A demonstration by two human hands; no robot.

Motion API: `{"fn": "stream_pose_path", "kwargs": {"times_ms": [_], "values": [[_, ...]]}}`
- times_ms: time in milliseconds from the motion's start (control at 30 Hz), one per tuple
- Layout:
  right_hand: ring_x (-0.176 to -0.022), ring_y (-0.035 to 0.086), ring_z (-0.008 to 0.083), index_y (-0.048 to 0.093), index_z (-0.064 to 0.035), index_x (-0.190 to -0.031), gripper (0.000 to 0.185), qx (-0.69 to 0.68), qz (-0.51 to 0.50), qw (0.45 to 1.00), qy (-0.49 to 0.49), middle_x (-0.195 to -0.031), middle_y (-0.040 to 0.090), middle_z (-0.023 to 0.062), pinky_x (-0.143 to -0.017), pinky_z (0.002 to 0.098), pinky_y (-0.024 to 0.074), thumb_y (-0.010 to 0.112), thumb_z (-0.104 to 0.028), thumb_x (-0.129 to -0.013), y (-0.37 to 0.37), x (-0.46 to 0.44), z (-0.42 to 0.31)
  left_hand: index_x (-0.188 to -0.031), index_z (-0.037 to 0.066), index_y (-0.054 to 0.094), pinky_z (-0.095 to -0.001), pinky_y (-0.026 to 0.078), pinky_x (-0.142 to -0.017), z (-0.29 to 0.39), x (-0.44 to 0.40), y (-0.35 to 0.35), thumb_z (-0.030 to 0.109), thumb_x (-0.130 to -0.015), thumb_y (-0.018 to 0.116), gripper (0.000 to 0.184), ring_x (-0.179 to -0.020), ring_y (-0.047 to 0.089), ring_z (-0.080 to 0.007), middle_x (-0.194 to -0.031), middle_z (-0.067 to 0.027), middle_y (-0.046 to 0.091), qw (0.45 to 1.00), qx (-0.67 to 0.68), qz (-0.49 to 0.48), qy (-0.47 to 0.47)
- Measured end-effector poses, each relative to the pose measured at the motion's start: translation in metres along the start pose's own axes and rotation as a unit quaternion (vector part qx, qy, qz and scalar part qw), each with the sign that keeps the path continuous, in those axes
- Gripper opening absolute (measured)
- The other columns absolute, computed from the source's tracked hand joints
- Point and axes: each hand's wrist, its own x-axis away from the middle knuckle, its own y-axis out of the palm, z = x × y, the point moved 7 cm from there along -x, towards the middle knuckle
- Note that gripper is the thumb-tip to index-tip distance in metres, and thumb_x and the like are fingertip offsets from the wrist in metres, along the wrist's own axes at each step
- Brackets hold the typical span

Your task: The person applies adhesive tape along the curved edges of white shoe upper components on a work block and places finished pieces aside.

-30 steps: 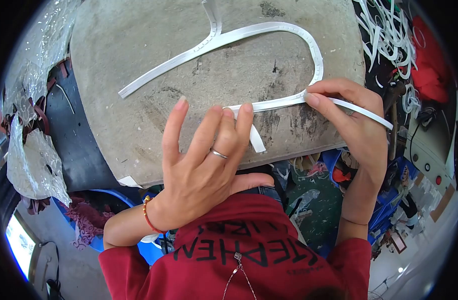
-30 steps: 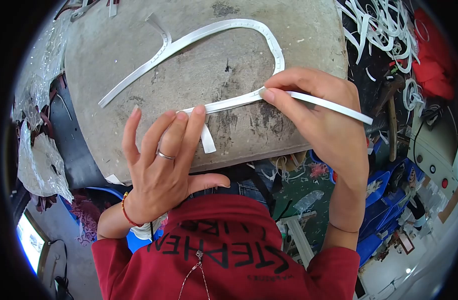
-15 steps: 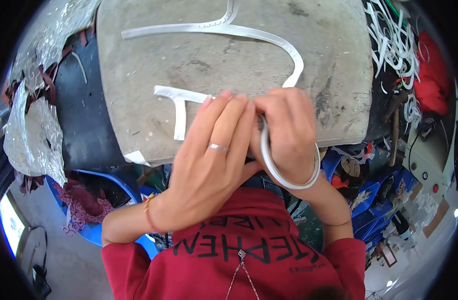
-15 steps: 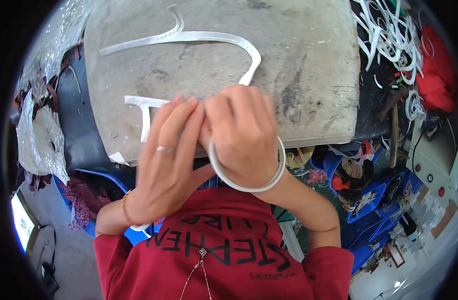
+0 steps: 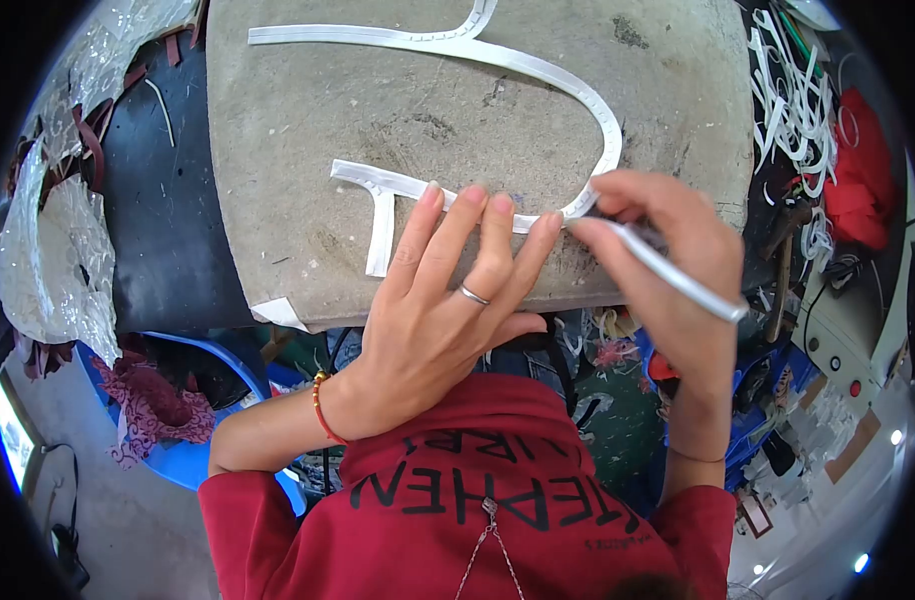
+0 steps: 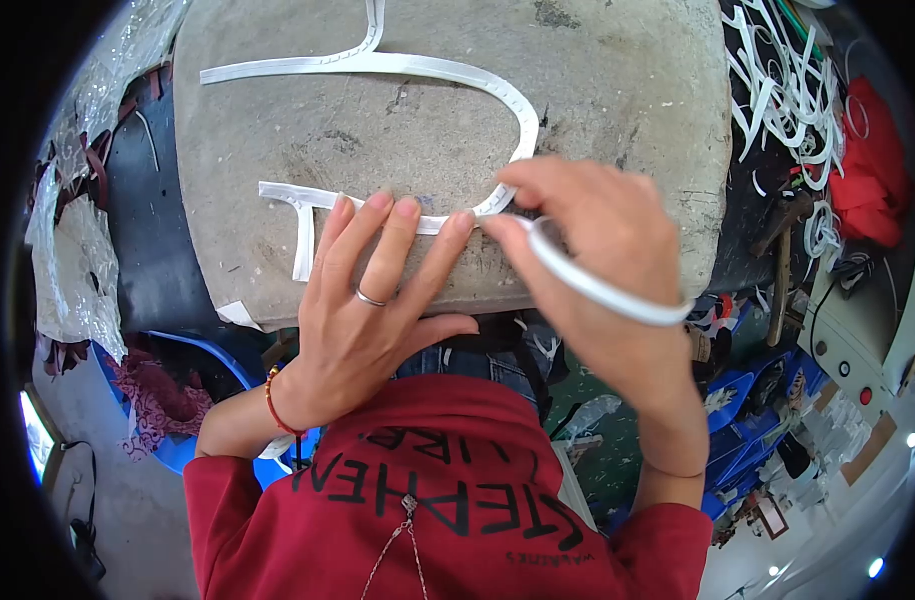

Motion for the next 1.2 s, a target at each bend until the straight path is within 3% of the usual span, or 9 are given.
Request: {"fn": "stream_pose_path", "kwargs": {"times_ms": [100, 333, 433, 533, 633, 767, 900, 1067, 1200], "values": [[-0.076, 0.063, 0.0232, 0.067, -0.0075, -0.090, 0.014, 0.057, 0.002, 0.988, -0.142, -0.080, 0.066, 0.0047, -0.076, 0.0348, 0.0423, 0.073, -0.011, -0.078, -0.011, -0.010, -0.005, -0.133, 0.023, 0.059, -0.0521, 0.042, -0.104, 0.001, -0.001, 0.000, 0.053, -0.072, 0.069, 0.068, -0.125, 0.044, -0.0316, -0.134, -0.0107, 0.042, 1.000, -0.025, 0.014, 0.004], [-0.086, 0.054, 0.0271, 0.062, -0.0072, -0.080, 0.008, 0.262, -0.016, 0.912, -0.314, -0.088, 0.056, 0.0073, -0.072, 0.0371, 0.0415, 0.066, -0.005, -0.074, -0.003, -0.018, -0.035, -0.134, 0.023, 0.058, -0.0528, 0.038, -0.107, 0.004, -0.005, 0.000, 0.054, -0.072, 0.068, 0.070, -0.123, 0.044, -0.0342, -0.129, -0.0125, 0.045, 1.000, -0.019, -0.003, 0.019], [-0.079, 0.052, 0.0269, 0.059, -0.0062, -0.080, 0.011, 0.158, -0.069, 0.950, -0.260, -0.082, 0.053, 0.0078, -0.071, 0.0378, 0.0421, 0.067, -0.006, -0.073, 0.008, -0.014, -0.019, -0.136, 0.013, 0.054, -0.0530, 0.035, -0.109, -0.024, 0.000, -0.022, 0.050, -0.070, 0.070, 0.078, -0.132, 0.038, -0.0391, -0.137, -0.0150, 0.044, 0.999, -0.010, -0.030, 0.037], [-0.075, 0.053, 0.0272, 0.058, -0.0054, -0.083, 0.019, 0.046, 0.035, 0.975, -0.213, -0.079, 0.052, 0.0087, -0.068, 0.0380, 0.0433, 0.070, 0.000, -0.068, 0.040, 0.011, -0.036, -0.134, 0.001, 0.051, -0.0521, 0.037, -0.109, -0.046, 0.013, -0.054, 0.045, -0.069, 0.073, 0.081, -0.135, 0.036, -0.0408, -0.144, -0.0194, 0.041, 0.998, -0.054, -0.029, -0.015], [-0.079, 0.056, 0.0277, 0.061, -0.0051, -0.089, 0.023, 0.047, 0.120, 0.977, -0.169, -0.087, 0.058, 0.0105, -0.070, 0.0365, 0.0449, 0.072, 0.000, -0.070, 0.053, 0.020, -0.043, -0.128, -0.004, 0.055, -0.0444, 0.037, -0.112, -0.016, 0.020, -0.026, 0.036, -0.057, 0.078, 0.085, -0.133, 0.042, -0.0342, -0.135, -0.0161, 0.049, 0.997, 0.080, -0.012, 0.009], [-0.088, 0.063, 0.0284, 0.064, -0.0031, -0.096, 0.025, -0.044, 0.120, 0.991, -0.043, -0.102, 0.065, 0.0134, -0.077, 0.0348, 0.0489, 0.075, -0.001, -0.074, 0.034, 0.036, -0.030, -0.131, -0.003, 0.052, -0.0428, 0.037, -0.112, -0.021, 0.024, -0.018, 0.036, -0.062, 0.076, 0.083, -0.132, 0.043, -0.0308, -0.137, -0.0150, 0.047, 0.998, 0.041, -0.006, 0.049], [-0.091, 0.066, 0.0269, 0.066, -0.0020, -0.095, 0.020, -0.078, 0.076, 0.993, 0.054, -0.104, 0.067, 0.0143, -0.080, 0.0346, 0.0514, 0.075, -0.002, -0.077, 0.028, 0.030, -0.017, -0.132, 0.004, 0.056, -0.0445, 0.041, -0.107, -0.022, 0.023, -0.018, 0.040, -0.072, 0.070, 0.072, -0.129, 0.047, -0.0308, -0.134, -0.0126, 0.049, 0.998, 0.014, -0.018, 0.054], [-0.084, 0.067, 0.0238, 0.066, -0.0007, -0.092, 0.019, 0.027, 0.084, 0.995, -0.057, -0.103, 0.066, 0.0140, -0.070, 0.0321, 0.0535, 0.075, 0.001, -0.075, 0.033, 0.026, -0.025, -0.134, 0.021, 0.058, -0.0458, 0.040, -0.106, -0.016, 0.019, -0.014, 0.045, -0.072, 0.069, 0.068, -0.125, 0.048, -0.0274, -0.129, -0.0091, 0.047, 1.000, -0.010, -0.007, 0.020], [-0.085, 0.068, 0.0239, 0.065, -0.0002, -0.091, 0.019, -0.081, 0.042, 0.996, 0.004, -0.104, 0.066, 0.0143, -0.073, 0.0319, 0.0539, 0.074, 0.002, -0.075, 0.015, 0.022, -0.007, -0.134, 0.026, 0.058, -0.0470, 0.040, -0.106, -0.013, 0.017, -0.016, 0.047, -0.072, 0.068, 0.066, -0.123, 0.048, -0.0259, -0.126, -0.0082, 0.046, 0.999, -0.033, -0.012, 0.010]]}}
